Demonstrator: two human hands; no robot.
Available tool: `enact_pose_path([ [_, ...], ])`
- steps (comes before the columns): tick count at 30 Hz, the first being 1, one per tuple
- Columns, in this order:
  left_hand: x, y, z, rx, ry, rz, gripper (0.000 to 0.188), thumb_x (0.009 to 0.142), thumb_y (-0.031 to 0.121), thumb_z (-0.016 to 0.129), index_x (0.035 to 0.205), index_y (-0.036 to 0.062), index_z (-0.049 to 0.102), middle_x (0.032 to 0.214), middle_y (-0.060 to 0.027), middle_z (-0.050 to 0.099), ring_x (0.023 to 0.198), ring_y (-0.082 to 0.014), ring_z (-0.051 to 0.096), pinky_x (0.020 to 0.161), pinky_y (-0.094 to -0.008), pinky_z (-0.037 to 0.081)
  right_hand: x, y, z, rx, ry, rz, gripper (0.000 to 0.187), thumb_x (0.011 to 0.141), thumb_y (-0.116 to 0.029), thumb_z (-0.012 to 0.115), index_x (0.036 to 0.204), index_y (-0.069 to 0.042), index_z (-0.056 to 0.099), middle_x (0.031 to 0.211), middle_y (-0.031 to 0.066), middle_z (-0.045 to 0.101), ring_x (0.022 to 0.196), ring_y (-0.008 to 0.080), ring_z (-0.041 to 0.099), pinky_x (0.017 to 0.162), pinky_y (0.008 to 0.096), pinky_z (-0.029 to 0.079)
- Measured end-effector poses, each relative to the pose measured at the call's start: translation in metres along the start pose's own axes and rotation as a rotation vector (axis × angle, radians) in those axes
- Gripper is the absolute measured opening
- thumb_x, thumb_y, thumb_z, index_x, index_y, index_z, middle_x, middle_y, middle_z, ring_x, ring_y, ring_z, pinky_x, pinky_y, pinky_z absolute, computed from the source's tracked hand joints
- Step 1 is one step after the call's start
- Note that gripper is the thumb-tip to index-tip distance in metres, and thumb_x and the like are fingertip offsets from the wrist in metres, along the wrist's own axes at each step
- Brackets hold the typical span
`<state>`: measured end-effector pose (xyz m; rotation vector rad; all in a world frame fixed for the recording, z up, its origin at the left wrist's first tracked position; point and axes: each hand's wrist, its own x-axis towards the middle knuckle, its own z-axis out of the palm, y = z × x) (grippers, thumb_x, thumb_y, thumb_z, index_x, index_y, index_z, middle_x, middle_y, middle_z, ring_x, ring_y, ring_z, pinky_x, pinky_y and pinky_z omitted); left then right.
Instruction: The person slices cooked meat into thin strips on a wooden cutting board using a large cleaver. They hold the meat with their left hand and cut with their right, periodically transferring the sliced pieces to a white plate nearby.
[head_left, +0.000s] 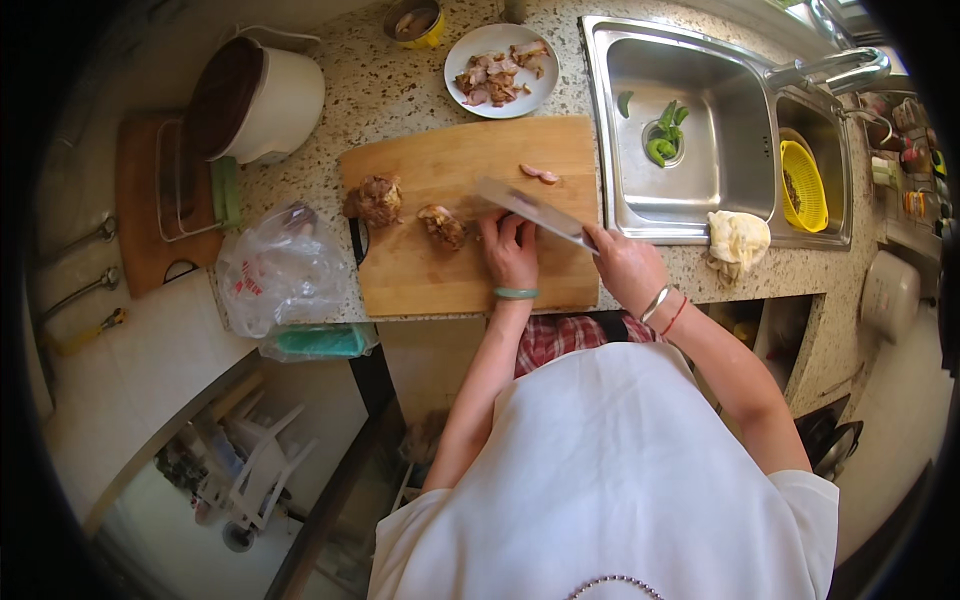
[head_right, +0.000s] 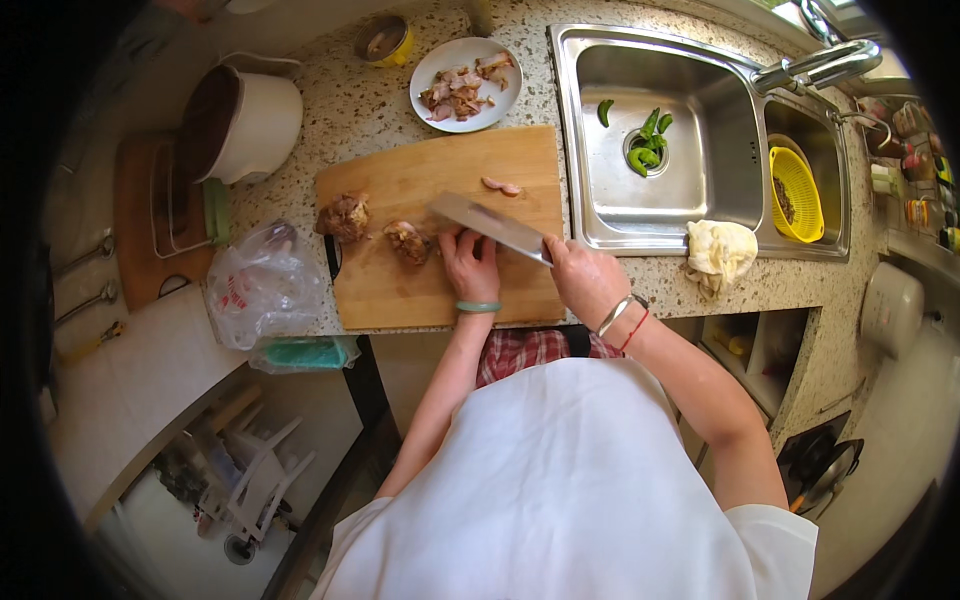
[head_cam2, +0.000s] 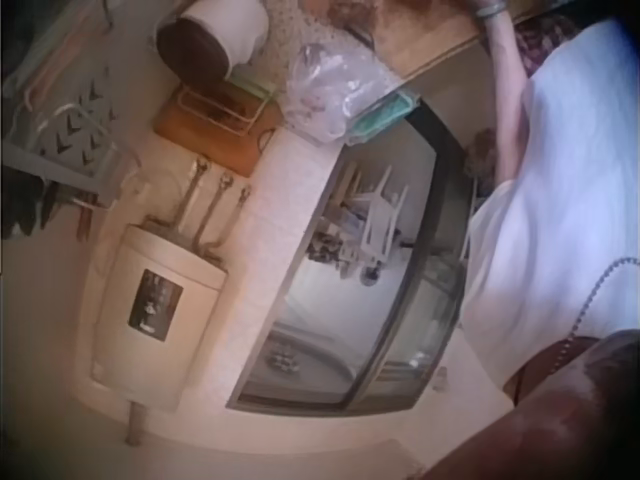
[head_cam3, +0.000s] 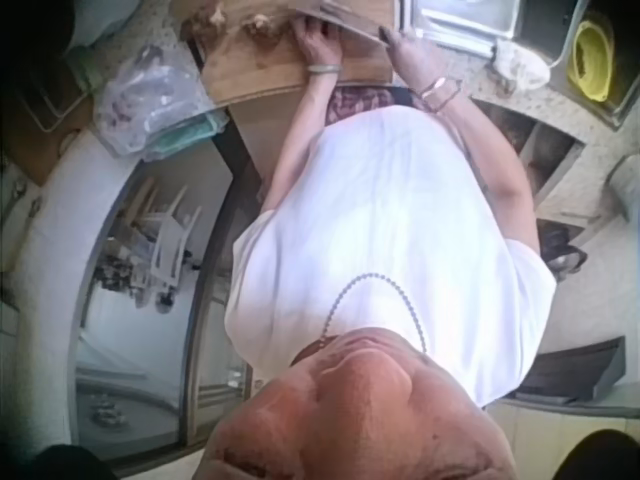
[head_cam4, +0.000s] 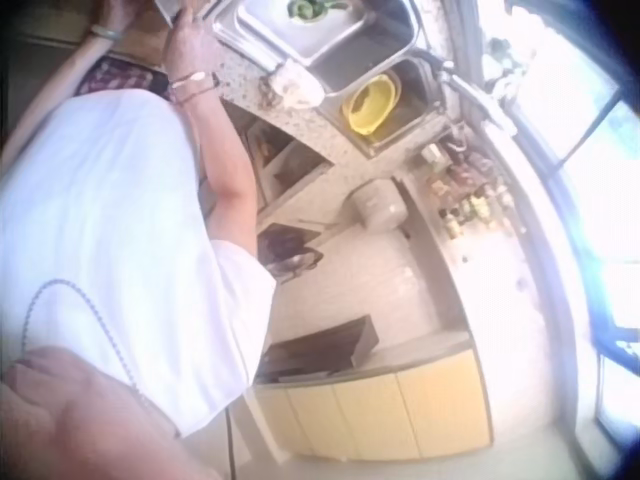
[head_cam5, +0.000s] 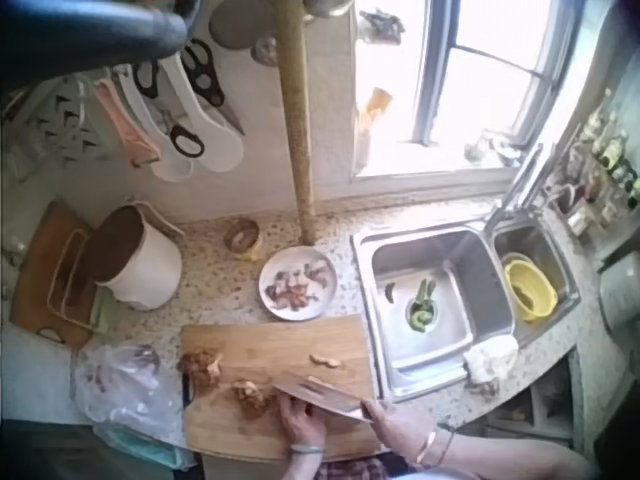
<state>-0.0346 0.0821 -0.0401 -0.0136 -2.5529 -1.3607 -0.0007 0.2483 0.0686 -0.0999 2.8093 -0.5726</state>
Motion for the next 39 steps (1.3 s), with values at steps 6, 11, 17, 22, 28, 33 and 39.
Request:
enact_pose_path([
  [6, 0.000, -0.003, 0.004, 0.027, 0.035, 0.052, 0.024, 0.077, -0.003, 0.066, 0.100, 0.0018, 0.068, 0.105, -0.0171, 0.058, 0.100, -0.0381, 0.054, 0.088, -0.0475, 0.045, -0.018, 0.002, 0.013, 0.003, -0.047, 0.048, 0.012, 0.094, -0.011, 0.050, 0.106, -0.007, 0.051, 0.076, 0.0143, 0.065, 0.063, 0.0338, 0.066, 0.053, 0.0451, 0.053],
  [11, 0.005, -0.002, 0.001, 0.078, 0.043, 0.122, 0.018, 0.076, 0.001, 0.066, 0.094, 0.0026, 0.069, 0.100, -0.0149, 0.059, 0.095, -0.0361, 0.053, 0.087, -0.0469, 0.043, -0.014, 0.000, 0.018, 0.066, -0.064, 0.044, 0.012, 0.093, -0.010, 0.049, 0.103, -0.005, 0.051, 0.077, 0.0156, 0.066, 0.065, 0.0345, 0.067, 0.056, 0.0459, 0.054],
  [17, 0.005, -0.004, 0.001, 0.074, 0.030, 0.119, 0.016, 0.076, 0.001, 0.066, 0.092, 0.0026, 0.069, 0.099, -0.0149, 0.060, 0.094, -0.0367, 0.053, 0.086, -0.0469, 0.043, -0.006, -0.007, 0.021, 0.109, -0.172, 0.117, 0.015, 0.090, -0.008, 0.054, 0.105, -0.004, 0.052, 0.081, 0.0175, 0.067, 0.069, 0.0366, 0.066, 0.060, 0.0471, 0.053],
  [22, 0.005, -0.003, -0.002, 0.104, -0.009, 0.111, 0.018, 0.076, 0.001, 0.066, 0.094, 0.0019, 0.068, 0.104, -0.0169, 0.059, 0.097, -0.0392, 0.053, 0.086, -0.0486, 0.044, 0.012, -0.015, 0.027, 0.043, -0.135, 0.064, 0.011, 0.090, -0.008, 0.050, 0.098, -0.001, 0.051, 0.076, 0.0187, 0.067, 0.066, 0.0356, 0.069, 0.057, 0.0450, 0.055],
  [28, 0.004, -0.006, -0.003, 0.076, -0.029, 0.078, 0.026, 0.076, 0.004, 0.069, 0.102, 0.0014, 0.068, 0.110, -0.0185, 0.060, 0.101, -0.0416, 0.053, 0.090, -0.0480, 0.044, 0.036, -0.026, 0.037, 0.007, -0.094, 0.024, 0.012, 0.090, -0.008, 0.050, 0.097, 0.000, 0.050, 0.077, 0.0193, 0.066, 0.067, 0.0359, 0.069, 0.058, 0.0446, 0.055],
  [33, 0.005, -0.009, -0.003, 0.059, -0.022, 0.114, 0.028, 0.077, 0.007, 0.069, 0.105, 0.0044, 0.068, 0.111, -0.0173, 0.061, 0.101, -0.0399, 0.055, 0.089, -0.0467, 0.045, 0.054, -0.031, 0.045, 0.037, -0.018, -0.029, 0.014, 0.089, -0.009, 0.051, 0.099, 0.001, 0.051, 0.077, 0.0199, 0.067, 0.066, 0.0368, 0.068, 0.056, 0.0454, 0.054],
  [39, 0.004, -0.009, -0.004, 0.096, 0.002, 0.108, 0.028, 0.078, 0.009, 0.070, 0.106, 0.0036, 0.067, 0.114, -0.0180, 0.061, 0.101, -0.0395, 0.055, 0.089, -0.0464, 0.046, 0.054, -0.032, 0.036, 0.029, -0.057, -0.026, 0.015, 0.089, -0.010, 0.052, 0.098, 0.002, 0.053, 0.086, 0.0222, 0.069, 0.074, 0.0341, 0.071, 0.062, 0.0425, 0.058],
])
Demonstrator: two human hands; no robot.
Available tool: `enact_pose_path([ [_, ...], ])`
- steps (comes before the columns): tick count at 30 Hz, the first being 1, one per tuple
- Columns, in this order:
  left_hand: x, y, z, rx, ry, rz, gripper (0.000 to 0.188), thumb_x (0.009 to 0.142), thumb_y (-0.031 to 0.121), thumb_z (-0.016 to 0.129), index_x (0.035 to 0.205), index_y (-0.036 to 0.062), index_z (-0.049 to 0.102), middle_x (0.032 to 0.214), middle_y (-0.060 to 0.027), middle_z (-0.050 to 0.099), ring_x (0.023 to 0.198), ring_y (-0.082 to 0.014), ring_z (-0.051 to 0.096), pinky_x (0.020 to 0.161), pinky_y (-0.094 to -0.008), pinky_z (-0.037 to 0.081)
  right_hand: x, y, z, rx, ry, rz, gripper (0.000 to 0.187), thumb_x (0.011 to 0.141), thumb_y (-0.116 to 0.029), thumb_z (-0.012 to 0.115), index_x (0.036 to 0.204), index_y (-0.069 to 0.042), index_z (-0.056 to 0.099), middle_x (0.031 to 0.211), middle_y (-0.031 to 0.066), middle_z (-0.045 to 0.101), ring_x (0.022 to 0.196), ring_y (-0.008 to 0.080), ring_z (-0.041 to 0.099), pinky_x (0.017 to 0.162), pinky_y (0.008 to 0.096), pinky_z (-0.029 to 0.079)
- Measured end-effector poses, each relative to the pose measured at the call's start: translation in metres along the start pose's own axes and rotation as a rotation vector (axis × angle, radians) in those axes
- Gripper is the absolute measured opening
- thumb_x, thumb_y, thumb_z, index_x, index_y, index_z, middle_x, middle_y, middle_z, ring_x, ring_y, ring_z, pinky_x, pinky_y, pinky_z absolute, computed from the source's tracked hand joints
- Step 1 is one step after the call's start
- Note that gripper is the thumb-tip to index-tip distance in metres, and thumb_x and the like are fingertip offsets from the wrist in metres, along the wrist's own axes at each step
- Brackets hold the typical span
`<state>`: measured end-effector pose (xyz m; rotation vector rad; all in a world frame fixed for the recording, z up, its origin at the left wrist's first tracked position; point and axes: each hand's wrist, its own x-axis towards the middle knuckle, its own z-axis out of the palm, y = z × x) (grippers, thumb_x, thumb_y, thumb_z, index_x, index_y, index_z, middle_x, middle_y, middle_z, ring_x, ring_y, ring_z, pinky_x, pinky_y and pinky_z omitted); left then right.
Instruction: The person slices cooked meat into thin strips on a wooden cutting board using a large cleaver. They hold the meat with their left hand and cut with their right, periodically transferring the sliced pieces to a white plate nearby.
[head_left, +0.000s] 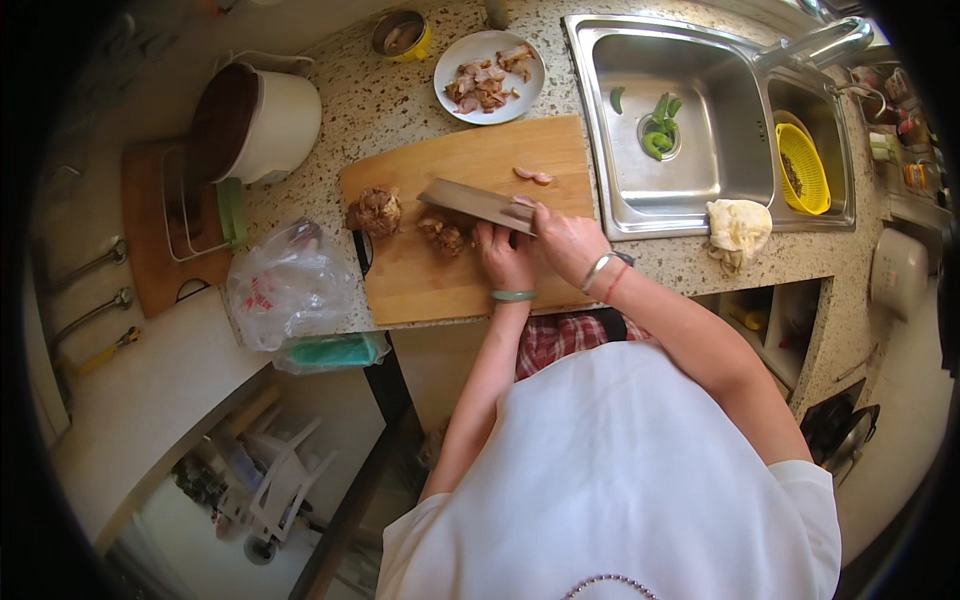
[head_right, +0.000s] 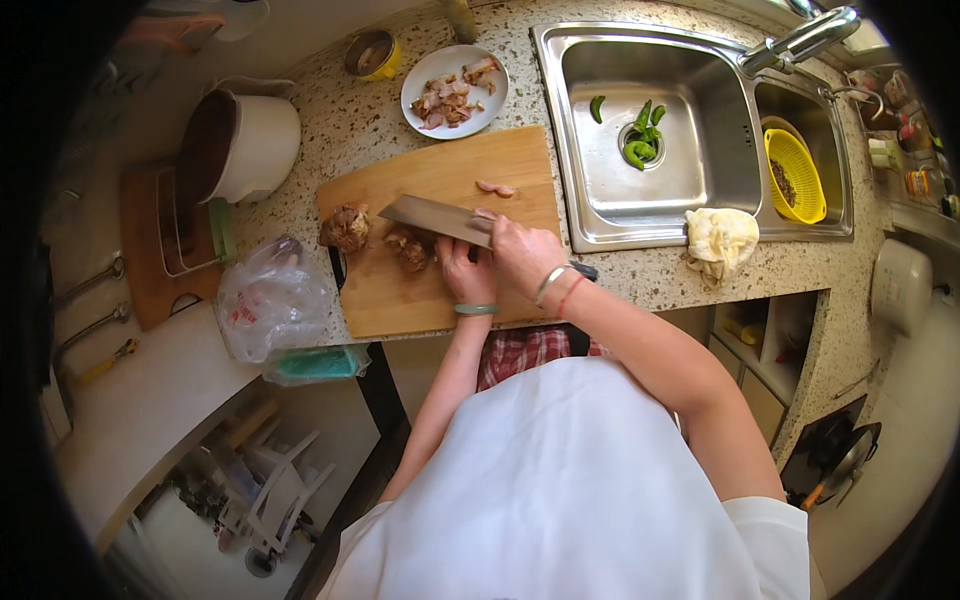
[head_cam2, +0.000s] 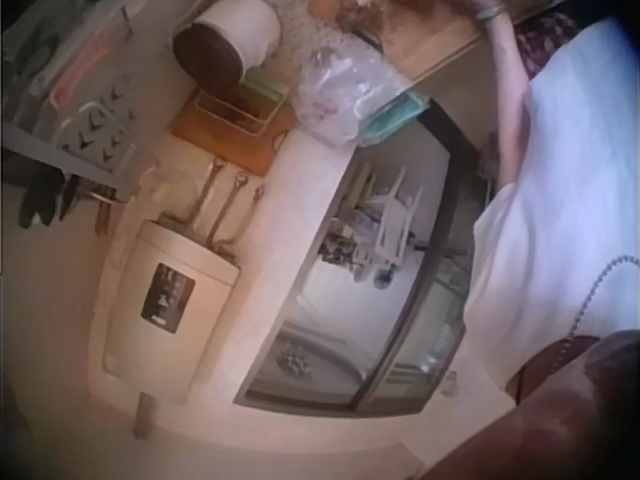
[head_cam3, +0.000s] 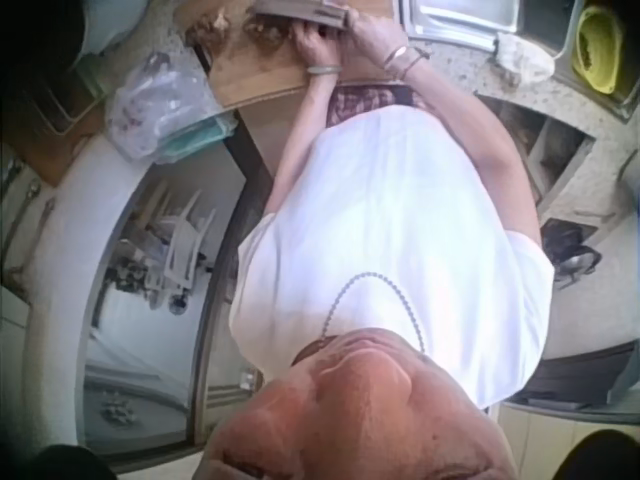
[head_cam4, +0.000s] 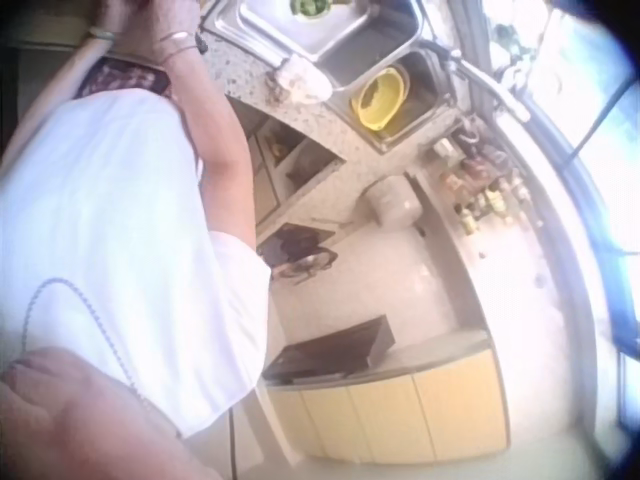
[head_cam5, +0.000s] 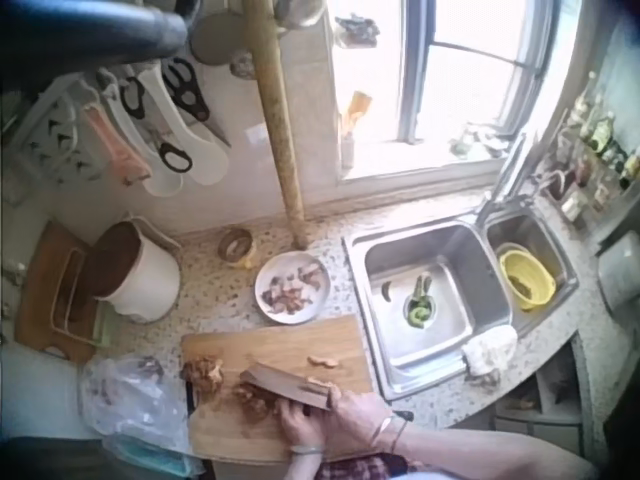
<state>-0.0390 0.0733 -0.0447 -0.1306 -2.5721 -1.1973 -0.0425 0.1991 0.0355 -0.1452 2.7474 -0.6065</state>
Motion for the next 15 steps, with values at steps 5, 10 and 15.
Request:
enact_pose_path([
  [5, -0.001, 0.007, -0.001, -0.029, 0.019, -0.071, 0.021, 0.077, 0.005, 0.071, 0.097, 0.0023, 0.066, 0.104, -0.0184, 0.058, 0.100, -0.0409, 0.054, 0.088, -0.0471, 0.046, -0.030, 0.028, -0.005, -0.092, -0.030, -0.003, 0.009, 0.089, -0.008, 0.050, 0.095, 0.000, 0.050, 0.079, 0.0187, 0.067, 0.069, 0.0348, 0.069, 0.059, 0.0436, 0.056],
  [10, -0.002, 0.008, -0.005, -0.090, -0.021, -0.087, 0.018, 0.076, 0.001, 0.072, 0.092, 0.0028, 0.064, 0.100, -0.0179, 0.056, 0.101, -0.0391, 0.055, 0.087, -0.0452, 0.047, -0.041, 0.040, -0.017, -0.067, 0.017, 0.022, 0.010, 0.091, -0.010, 0.050, 0.098, -0.003, 0.052, 0.079, 0.0176, 0.066, 0.069, 0.0356, 0.068, 0.059, 0.0446, 0.054],
  [15, -0.005, 0.006, -0.002, -0.223, 0.017, -0.165, 0.015, 0.078, -0.001, 0.069, 0.093, 0.0015, 0.065, 0.108, -0.0195, 0.056, 0.101, -0.0395, 0.057, 0.086, -0.0446, 0.049, -0.053, 0.024, -0.023, -0.010, 0.064, 0.019, 0.012, 0.093, -0.011, 0.050, 0.102, -0.004, 0.053, 0.078, 0.0171, 0.066, 0.066, 0.0352, 0.067, 0.057, 0.0449, 0.054],
])
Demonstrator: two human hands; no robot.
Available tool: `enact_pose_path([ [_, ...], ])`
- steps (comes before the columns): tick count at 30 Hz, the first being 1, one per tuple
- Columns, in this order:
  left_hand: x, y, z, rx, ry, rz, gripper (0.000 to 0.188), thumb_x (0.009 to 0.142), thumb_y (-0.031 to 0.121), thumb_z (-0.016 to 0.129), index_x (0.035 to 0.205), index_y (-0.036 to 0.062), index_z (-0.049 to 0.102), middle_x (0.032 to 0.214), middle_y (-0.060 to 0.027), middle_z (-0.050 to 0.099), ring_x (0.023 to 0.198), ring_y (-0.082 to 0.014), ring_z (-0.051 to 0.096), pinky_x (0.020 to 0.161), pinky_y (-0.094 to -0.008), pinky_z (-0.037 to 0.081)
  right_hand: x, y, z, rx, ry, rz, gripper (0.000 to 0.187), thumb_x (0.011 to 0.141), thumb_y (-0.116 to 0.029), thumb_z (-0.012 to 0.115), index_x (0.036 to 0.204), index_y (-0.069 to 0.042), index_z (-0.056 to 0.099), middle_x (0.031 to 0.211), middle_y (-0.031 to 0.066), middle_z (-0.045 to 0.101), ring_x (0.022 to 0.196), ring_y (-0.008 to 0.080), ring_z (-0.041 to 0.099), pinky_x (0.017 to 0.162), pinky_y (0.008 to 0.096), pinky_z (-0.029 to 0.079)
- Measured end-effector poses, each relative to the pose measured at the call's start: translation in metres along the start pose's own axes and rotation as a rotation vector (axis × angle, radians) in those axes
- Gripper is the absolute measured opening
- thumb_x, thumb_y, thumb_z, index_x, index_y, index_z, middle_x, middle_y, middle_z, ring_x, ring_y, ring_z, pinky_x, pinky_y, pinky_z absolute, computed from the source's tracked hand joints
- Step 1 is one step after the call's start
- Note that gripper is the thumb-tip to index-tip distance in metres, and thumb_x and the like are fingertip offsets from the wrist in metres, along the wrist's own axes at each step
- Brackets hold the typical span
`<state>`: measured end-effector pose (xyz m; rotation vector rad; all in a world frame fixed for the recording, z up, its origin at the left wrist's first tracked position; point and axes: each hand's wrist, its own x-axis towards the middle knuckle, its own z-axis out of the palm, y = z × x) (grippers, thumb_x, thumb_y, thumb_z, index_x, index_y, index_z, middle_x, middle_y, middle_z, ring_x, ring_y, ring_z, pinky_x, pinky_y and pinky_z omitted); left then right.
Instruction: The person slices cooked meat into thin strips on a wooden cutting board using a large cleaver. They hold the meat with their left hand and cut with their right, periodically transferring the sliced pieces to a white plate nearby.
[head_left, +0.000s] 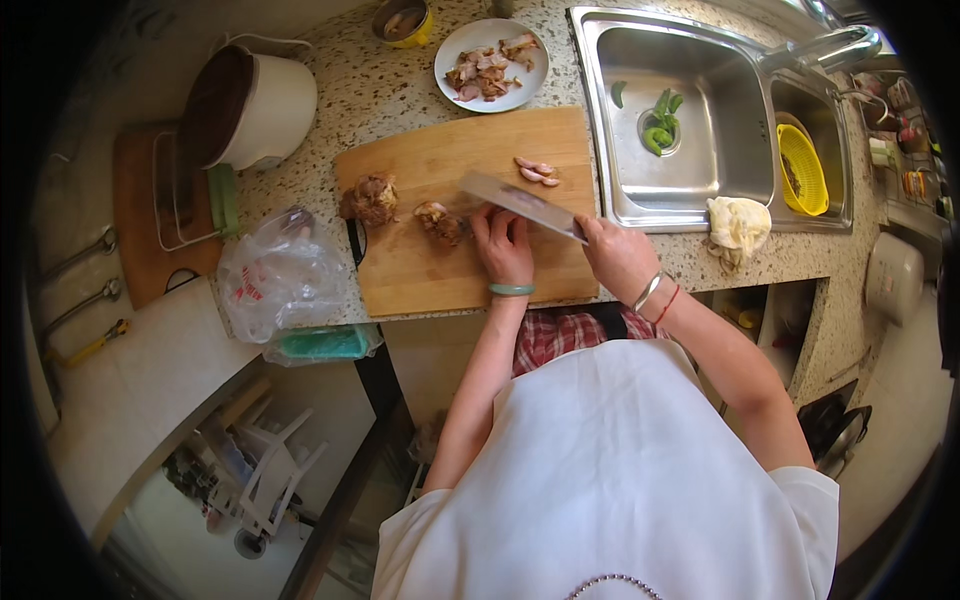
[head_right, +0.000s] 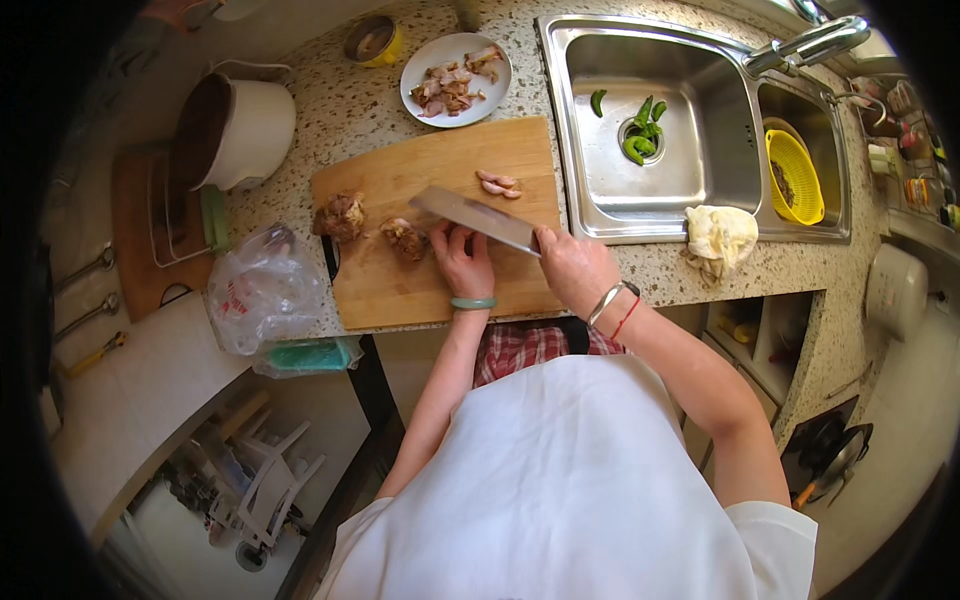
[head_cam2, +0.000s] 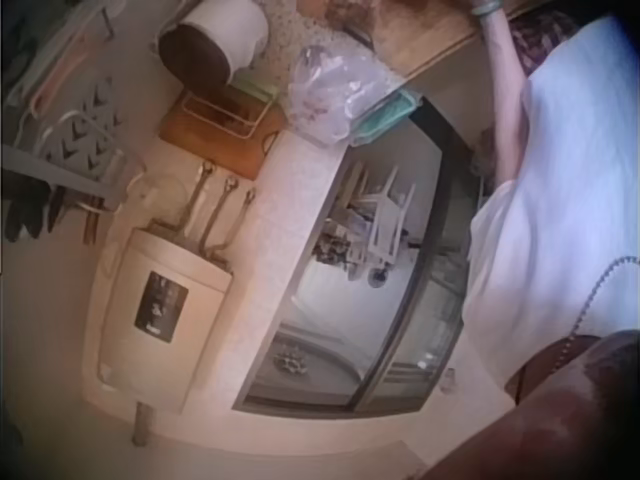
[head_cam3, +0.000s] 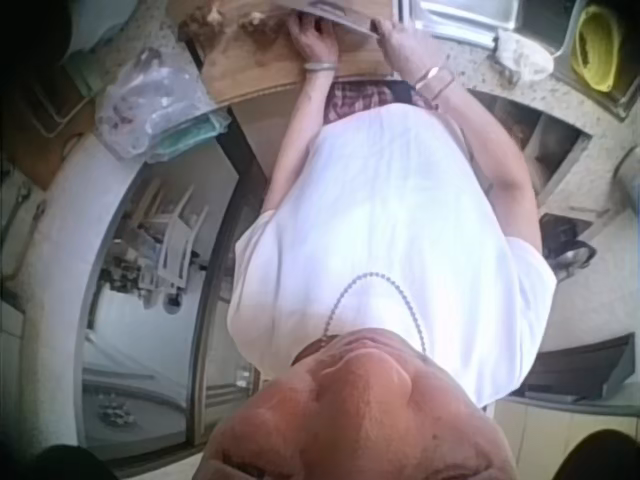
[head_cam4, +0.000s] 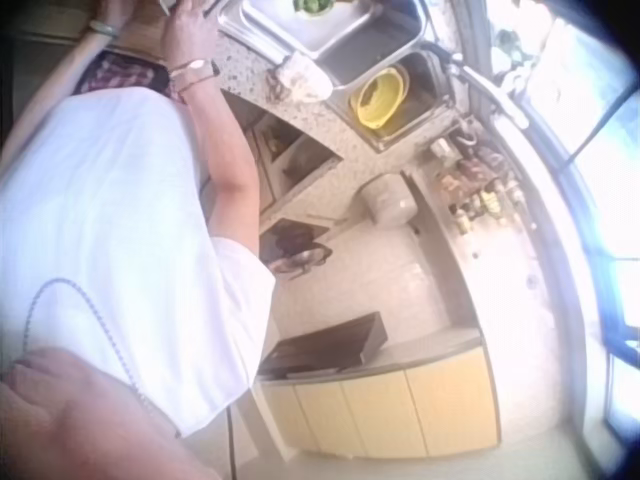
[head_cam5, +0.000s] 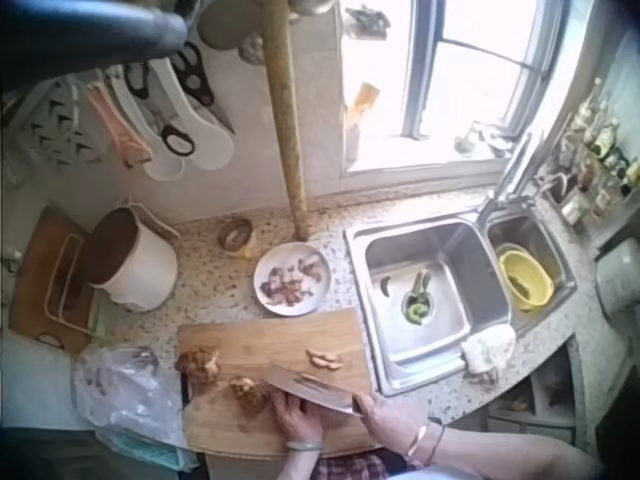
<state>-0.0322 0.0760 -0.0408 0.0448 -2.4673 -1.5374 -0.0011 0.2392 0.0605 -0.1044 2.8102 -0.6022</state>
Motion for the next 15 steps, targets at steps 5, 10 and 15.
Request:
enact_pose_path([
  [5, 0.002, -0.002, 0.000, 0.099, -0.018, 0.106, 0.025, 0.081, -0.001, 0.064, 0.105, -0.0010, 0.066, 0.119, -0.0223, 0.056, 0.108, -0.0417, 0.055, 0.091, -0.0457, 0.047, -0.015, 0.002, 0.015, 0.005, -0.014, 0.024, 0.010, 0.092, -0.009, 0.049, 0.100, -0.004, 0.053, 0.077, 0.0175, 0.066, 0.065, 0.0350, 0.067, 0.056, 0.0453, 0.054],
  [10, 0.004, -0.001, 0.001, 0.144, 0.014, 0.135, 0.023, 0.078, -0.002, 0.065, 0.101, 0.0002, 0.066, 0.111, -0.0198, 0.059, 0.104, -0.0405, 0.055, 0.089, -0.0459, 0.047, -0.007, 0.000, 0.007, 0.005, -0.066, 0.021, 0.008, 0.091, -0.008, 0.049, 0.094, -0.002, 0.053, 0.074, 0.0186, 0.066, 0.066, 0.0361, 0.067, 0.057, 0.0458, 0.054],
  [15, 0.005, -0.002, -0.002, 0.159, -0.017, 0.123, 0.018, 0.076, -0.002, 0.067, 0.094, 0.0001, 0.066, 0.103, -0.0163, 0.061, 0.098, -0.0373, 0.057, 0.087, -0.0434, 0.047, 0.003, 0.003, 0.007, 0.002, -0.113, 0.018, 0.009, 0.091, -0.008, 0.049, 0.089, 0.000, 0.053, 0.069, 0.0191, 0.066, 0.065, 0.0375, 0.067, 0.058, 0.0459, 0.054],
])
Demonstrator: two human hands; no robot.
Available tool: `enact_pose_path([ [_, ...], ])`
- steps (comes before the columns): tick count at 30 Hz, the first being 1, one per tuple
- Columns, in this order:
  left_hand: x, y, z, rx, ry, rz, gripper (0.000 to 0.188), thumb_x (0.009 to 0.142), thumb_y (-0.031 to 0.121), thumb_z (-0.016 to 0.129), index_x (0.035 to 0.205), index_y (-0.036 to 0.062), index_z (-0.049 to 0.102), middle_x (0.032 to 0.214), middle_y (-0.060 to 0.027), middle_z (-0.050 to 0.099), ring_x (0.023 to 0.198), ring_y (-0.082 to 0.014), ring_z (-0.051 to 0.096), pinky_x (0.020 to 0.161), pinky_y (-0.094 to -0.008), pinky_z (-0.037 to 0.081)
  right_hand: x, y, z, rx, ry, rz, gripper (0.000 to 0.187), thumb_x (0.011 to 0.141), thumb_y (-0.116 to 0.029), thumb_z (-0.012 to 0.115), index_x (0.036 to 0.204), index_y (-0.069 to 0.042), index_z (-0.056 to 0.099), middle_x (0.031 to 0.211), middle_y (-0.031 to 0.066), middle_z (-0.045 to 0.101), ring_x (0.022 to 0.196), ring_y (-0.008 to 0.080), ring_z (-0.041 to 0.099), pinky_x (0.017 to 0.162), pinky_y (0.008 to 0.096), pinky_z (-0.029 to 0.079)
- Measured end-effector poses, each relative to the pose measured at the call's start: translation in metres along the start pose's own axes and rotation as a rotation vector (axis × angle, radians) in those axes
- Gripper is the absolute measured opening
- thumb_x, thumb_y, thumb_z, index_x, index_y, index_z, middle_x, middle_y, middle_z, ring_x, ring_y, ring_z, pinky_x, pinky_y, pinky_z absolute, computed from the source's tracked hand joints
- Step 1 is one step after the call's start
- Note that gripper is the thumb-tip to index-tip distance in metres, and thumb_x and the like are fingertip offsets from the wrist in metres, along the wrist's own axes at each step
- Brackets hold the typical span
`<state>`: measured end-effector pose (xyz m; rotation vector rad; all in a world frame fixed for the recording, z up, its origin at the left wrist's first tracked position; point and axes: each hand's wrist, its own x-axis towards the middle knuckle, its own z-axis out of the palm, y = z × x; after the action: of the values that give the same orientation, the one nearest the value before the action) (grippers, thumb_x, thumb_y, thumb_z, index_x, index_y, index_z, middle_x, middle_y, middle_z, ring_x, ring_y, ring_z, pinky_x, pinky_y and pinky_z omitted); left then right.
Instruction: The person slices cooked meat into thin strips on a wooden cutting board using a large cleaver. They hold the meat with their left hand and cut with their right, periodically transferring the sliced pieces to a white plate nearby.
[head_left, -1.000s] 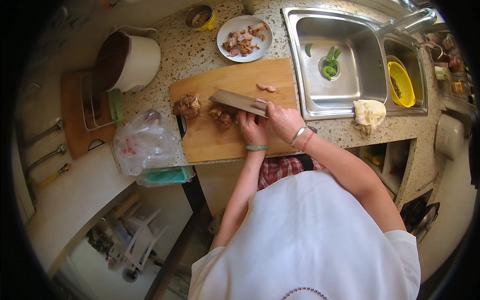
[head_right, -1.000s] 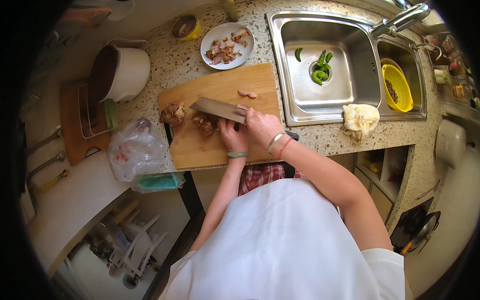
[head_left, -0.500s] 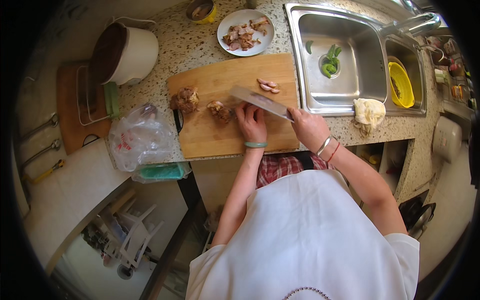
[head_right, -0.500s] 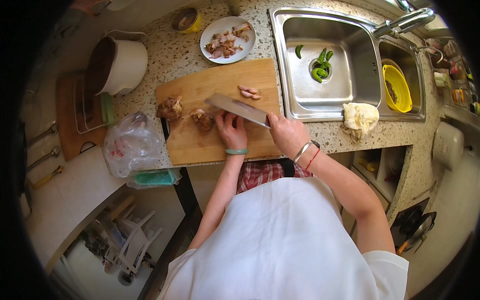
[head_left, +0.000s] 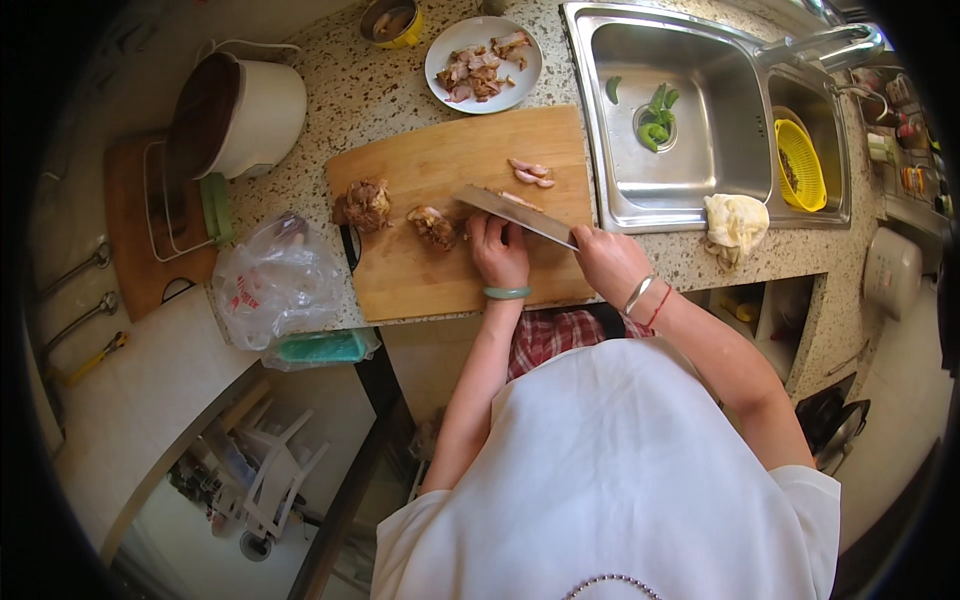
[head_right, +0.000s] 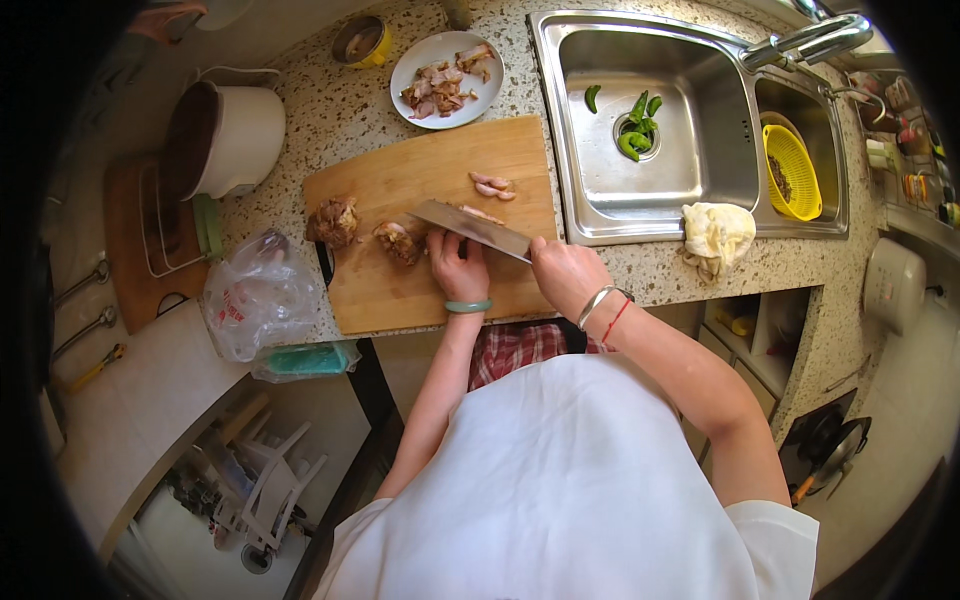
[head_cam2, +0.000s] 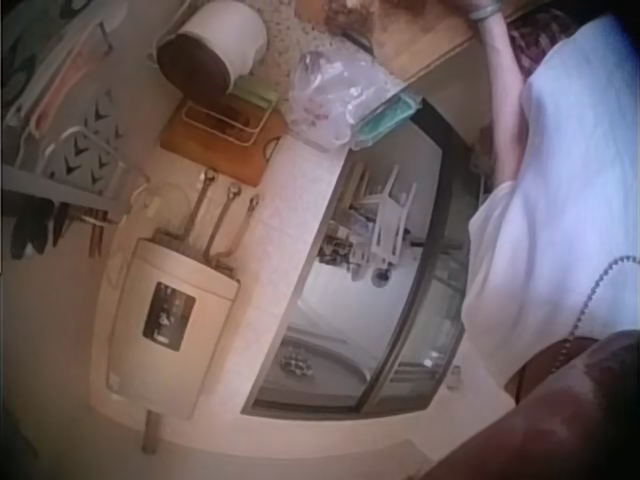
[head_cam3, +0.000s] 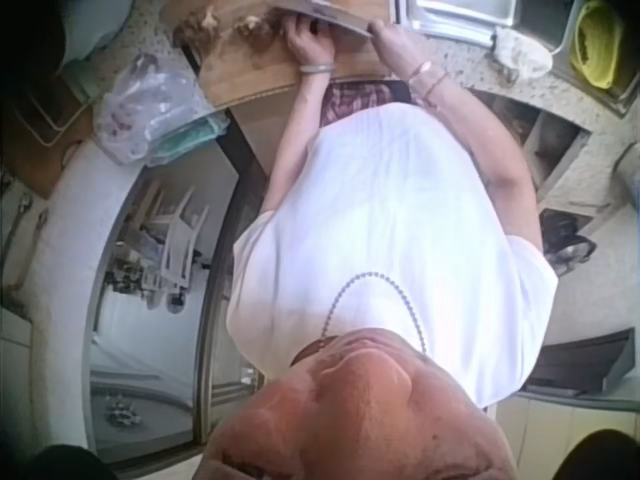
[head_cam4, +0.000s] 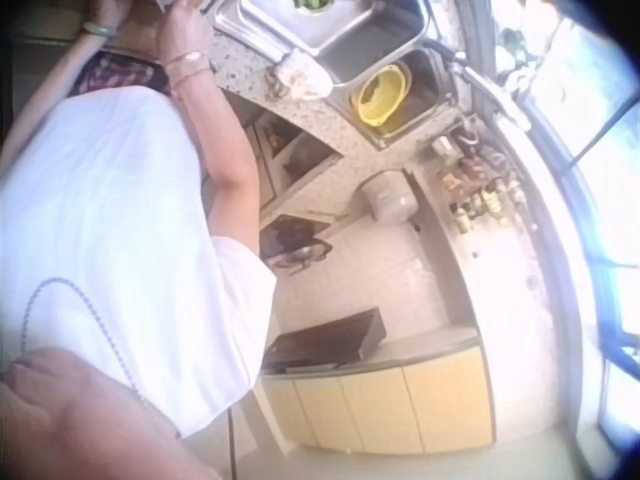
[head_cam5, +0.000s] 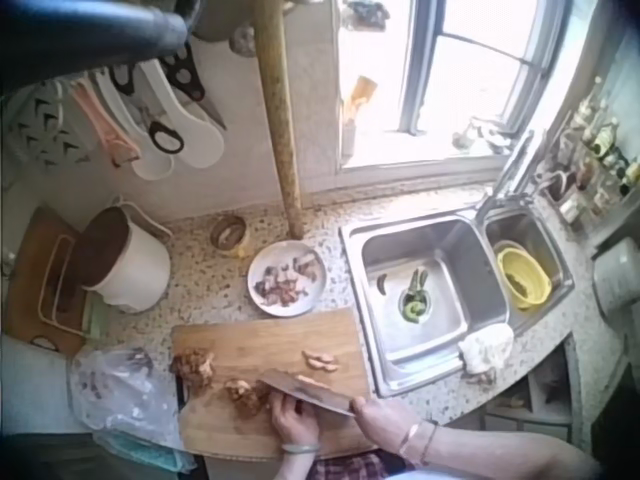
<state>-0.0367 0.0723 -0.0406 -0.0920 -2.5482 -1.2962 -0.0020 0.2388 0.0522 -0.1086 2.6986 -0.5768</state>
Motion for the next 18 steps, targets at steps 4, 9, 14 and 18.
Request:
enact_pose_path([
  [4, 0.002, 0.001, 0.000, -0.012, 0.010, 0.001, 0.010, 0.075, -0.002, 0.068, 0.083, 0.0002, 0.062, 0.093, -0.0139, 0.060, 0.091, -0.0351, 0.057, 0.081, -0.0430, 0.047, 0.011, -0.005, -0.003, 0.003, -0.054, 0.017, 0.009, 0.090, -0.007, 0.049, 0.086, 0.000, 0.054, 0.069, 0.0200, 0.066, 0.066, 0.0375, 0.068, 0.059, 0.0454, 0.055],
  [9, 0.002, 0.003, -0.001, -0.038, 0.010, -0.022, 0.010, 0.075, -0.002, 0.069, 0.079, 0.0008, 0.060, 0.090, -0.0134, 0.059, 0.087, -0.0344, 0.057, 0.079, -0.0428, 0.047, 0.022, -0.009, 0.002, 0.022, -0.045, 0.007, 0.009, 0.089, -0.008, 0.052, 0.086, 0.000, 0.054, 0.070, 0.0209, 0.066, 0.065, 0.0372, 0.067, 0.058, 0.0453, 0.054],
  [14, 0.001, 0.002, -0.002, -0.029, -0.002, -0.013, 0.009, 0.076, -0.001, 0.068, 0.081, 0.0013, 0.060, 0.091, -0.0139, 0.059, 0.087, -0.0350, 0.056, 0.078, -0.0429, 0.047, 0.039, -0.016, 0.018, 0.027, 0.043, -0.021, 0.011, 0.089, -0.011, 0.053, 0.085, -0.002, 0.052, 0.066, 0.0190, 0.064, 0.060, 0.0364, 0.066, 0.054, 0.0459, 0.053],
  [18, 0.002, 0.003, -0.004, -0.018, -0.007, 0.014, 0.009, 0.078, 0.000, 0.068, 0.081, 0.0024, 0.060, 0.092, -0.0147, 0.059, 0.088, -0.0358, 0.056, 0.078, -0.0436, 0.047, 0.057, -0.038, 0.011, 0.040, 0.021, -0.003, 0.011, 0.087, -0.011, 0.054, 0.088, 0.000, 0.056, 0.076, 0.0214, 0.069, 0.071, 0.0360, 0.070, 0.062, 0.0430, 0.057],
])
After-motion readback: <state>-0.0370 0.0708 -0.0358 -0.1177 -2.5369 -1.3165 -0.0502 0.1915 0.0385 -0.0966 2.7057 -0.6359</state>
